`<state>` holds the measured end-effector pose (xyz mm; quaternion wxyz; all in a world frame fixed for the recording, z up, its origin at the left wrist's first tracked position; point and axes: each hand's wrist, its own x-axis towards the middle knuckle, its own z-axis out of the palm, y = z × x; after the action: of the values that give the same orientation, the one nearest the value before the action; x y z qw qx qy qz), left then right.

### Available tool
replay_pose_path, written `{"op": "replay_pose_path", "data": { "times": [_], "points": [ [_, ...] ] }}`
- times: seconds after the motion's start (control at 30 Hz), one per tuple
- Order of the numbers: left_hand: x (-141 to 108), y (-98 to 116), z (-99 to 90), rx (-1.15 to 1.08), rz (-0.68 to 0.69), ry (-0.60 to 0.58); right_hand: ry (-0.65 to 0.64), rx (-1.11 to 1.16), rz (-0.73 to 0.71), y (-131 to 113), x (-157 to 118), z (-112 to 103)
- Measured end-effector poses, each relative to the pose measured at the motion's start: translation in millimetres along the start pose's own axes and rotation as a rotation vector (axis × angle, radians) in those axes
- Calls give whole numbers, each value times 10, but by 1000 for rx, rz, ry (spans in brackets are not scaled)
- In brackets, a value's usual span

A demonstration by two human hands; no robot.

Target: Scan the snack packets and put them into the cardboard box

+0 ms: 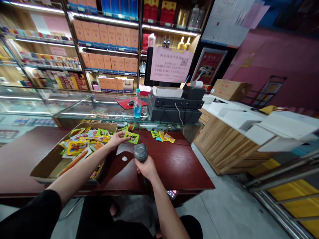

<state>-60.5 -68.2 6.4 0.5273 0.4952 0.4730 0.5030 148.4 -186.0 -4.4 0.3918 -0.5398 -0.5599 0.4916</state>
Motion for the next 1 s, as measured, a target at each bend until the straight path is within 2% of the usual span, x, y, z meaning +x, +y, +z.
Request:
{"op": "replay_pose_path", "data": {
  "times": [0.07,0.13,0.23,0.33,0.4,0.47,0.57,0.63,0.73,0.8,0.87,1.0],
  "points": [
    [15,125,-104,24,34,48,-3,1,13,6,6,-8],
    [-5,320,-292,64,94,119,-7,7,17,4,13,-15],
    [-133,662,-731,140,199,252,-17,22,18,-7,22,-30],
    [-366,917,-1270,258,221,360,-38,30,27,-9,36,-43],
    [-541,998,-1605,339,217,417,-58,29,26,-3,50,-43],
    [-696,1023,-1864,496,221,495,-74,25,24,3,62,-32],
    [-835,1013,-2043,861,260,635,-88,16,23,2,63,-11],
    [-842,995,-2011,1059,332,676,-87,15,19,-8,52,-3],
    [-732,960,-1776,1195,494,632,-80,10,17,-25,25,-15],
    [-603,934,-1535,1224,585,539,-75,2,23,-31,5,-35],
    [-453,896,-1255,1236,618,417,-61,-3,27,-27,-15,-63],
    [-140,701,-650,1262,530,152,-25,5,12,6,-47,-131]
  ]
}}
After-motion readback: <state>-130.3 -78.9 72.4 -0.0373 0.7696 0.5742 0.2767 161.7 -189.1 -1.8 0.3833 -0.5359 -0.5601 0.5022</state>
